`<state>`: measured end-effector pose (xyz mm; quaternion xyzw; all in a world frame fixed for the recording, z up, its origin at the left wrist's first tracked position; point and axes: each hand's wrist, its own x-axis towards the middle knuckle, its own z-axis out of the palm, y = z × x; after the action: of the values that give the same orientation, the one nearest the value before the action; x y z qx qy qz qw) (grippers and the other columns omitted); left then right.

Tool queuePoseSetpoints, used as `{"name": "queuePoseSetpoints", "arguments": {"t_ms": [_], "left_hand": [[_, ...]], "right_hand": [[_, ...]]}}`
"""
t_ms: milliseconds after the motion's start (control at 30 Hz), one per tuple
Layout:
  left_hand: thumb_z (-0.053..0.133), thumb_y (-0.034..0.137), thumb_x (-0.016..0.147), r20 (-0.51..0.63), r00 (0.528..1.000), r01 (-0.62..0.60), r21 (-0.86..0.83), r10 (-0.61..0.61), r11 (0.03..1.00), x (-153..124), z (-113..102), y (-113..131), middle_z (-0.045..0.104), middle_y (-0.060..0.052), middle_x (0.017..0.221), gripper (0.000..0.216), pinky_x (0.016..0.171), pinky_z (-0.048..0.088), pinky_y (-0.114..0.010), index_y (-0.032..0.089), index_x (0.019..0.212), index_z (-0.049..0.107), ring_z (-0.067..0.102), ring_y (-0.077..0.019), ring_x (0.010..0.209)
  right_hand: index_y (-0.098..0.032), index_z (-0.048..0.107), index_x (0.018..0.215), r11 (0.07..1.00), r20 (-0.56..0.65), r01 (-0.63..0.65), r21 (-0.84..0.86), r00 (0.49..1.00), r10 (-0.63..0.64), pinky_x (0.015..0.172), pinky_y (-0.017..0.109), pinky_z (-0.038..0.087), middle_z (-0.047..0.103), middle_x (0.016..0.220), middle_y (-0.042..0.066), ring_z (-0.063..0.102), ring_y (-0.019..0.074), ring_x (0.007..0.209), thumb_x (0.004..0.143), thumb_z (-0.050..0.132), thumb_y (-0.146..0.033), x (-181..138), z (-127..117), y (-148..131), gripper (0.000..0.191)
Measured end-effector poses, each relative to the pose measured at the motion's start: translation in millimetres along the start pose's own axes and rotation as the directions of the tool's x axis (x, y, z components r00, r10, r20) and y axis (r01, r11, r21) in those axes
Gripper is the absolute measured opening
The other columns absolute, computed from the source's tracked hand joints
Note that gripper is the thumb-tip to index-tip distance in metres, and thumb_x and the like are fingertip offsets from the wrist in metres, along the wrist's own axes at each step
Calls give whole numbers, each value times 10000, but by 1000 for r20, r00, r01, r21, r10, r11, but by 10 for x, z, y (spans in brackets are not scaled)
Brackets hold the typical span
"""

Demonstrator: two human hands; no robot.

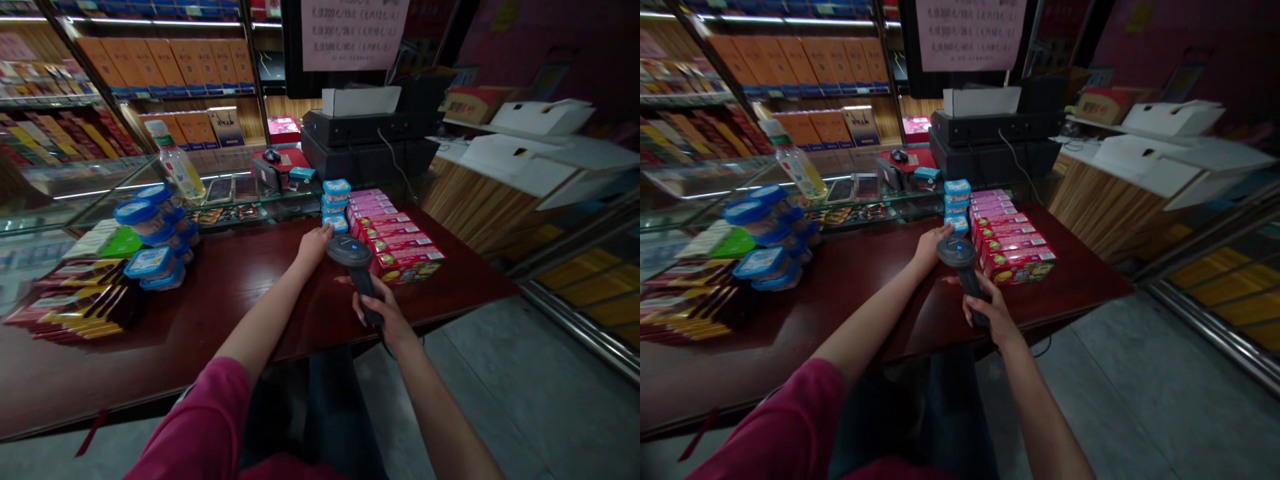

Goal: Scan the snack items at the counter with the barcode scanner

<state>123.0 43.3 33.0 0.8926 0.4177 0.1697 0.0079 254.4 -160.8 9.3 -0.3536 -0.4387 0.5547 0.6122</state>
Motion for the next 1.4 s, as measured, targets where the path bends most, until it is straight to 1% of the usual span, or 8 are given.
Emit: {"name": "queuePoseSetpoints", "arguments": {"t_ms": [267,400,533,700,833,1000,1167,1400], "left_hand": [[462,179,1063,50,999,9,-4,-9,1000,137,24,168,578,-183,1571,453,1032,595,-431,141,1485,623,722,-320,1221],[468,195,1056,35,999,7,-30,-6,1000,39,56,153,463,-150,1668,539,1031,609,-416,175,1594,506,697,-309,1276],[448,220,1054,-38,998,58,-14,-58,998,-279,-26,-19,300,-67,1757,639,966,642,-370,252,1684,343,709,-270,1259],[396,223,1066,-194,981,32,52,-21,998,-1031,-376,-669,464,-63,1677,573,1169,523,-445,244,1637,445,590,-278,1430],[420,243,1066,-379,920,125,51,-96,991,-1770,-744,-1269,483,-34,1665,565,1332,297,-462,289,1627,463,434,-254,1569],[551,280,1013,-512,779,415,-11,-361,910,-2414,-1036,-1716,432,-127,1694,648,1357,234,-518,204,1644,422,326,-307,1624],[577,245,989,-549,678,502,-140,-489,853,-2536,-1042,-1917,296,-227,1741,631,1354,219,-568,65,1579,446,176,-346,1666],[506,261,1044,-591,657,334,-328,-468,884,-2579,-1080,-2000,554,-101,1612,377,1346,267,-513,245,1381,674,365,-269,1604]], "right_hand": [[-249,709,1324,998,16,23,56,1000,-24,396,238,399,757,1260,146,496,94,513,830,783,-360,12,0,23,511],[-256,687,1340,999,16,10,41,1000,-10,411,240,421,750,1288,144,515,91,522,841,785,-339,0,-1,25,516],[-242,663,1357,1000,8,-29,-6,1000,29,416,238,421,747,1304,150,535,87,521,843,795,-339,-2,-7,-14,539],[-230,684,1276,997,-7,-46,-57,999,46,409,253,403,738,1345,154,533,90,503,836,801,-375,71,135,-64,478],[-229,714,1187,997,-15,-48,-64,999,47,433,274,397,711,1415,141,514,91,509,902,729,-400,220,495,27,333],[-220,739,1152,983,138,-180,47,975,172,500,272,417,726,1394,122,538,91,555,902,722,-406,500,1071,287,312],[-203,738,1178,968,264,-249,35,936,231,537,280,442,757,1328,126,552,101,563,860,751,-432,705,1405,481,392],[-210,724,1191,972,243,-232,-26,942,231,551,297,457,775,1275,118,546,124,585,854,715,-457,653,1440,467,418]]}}
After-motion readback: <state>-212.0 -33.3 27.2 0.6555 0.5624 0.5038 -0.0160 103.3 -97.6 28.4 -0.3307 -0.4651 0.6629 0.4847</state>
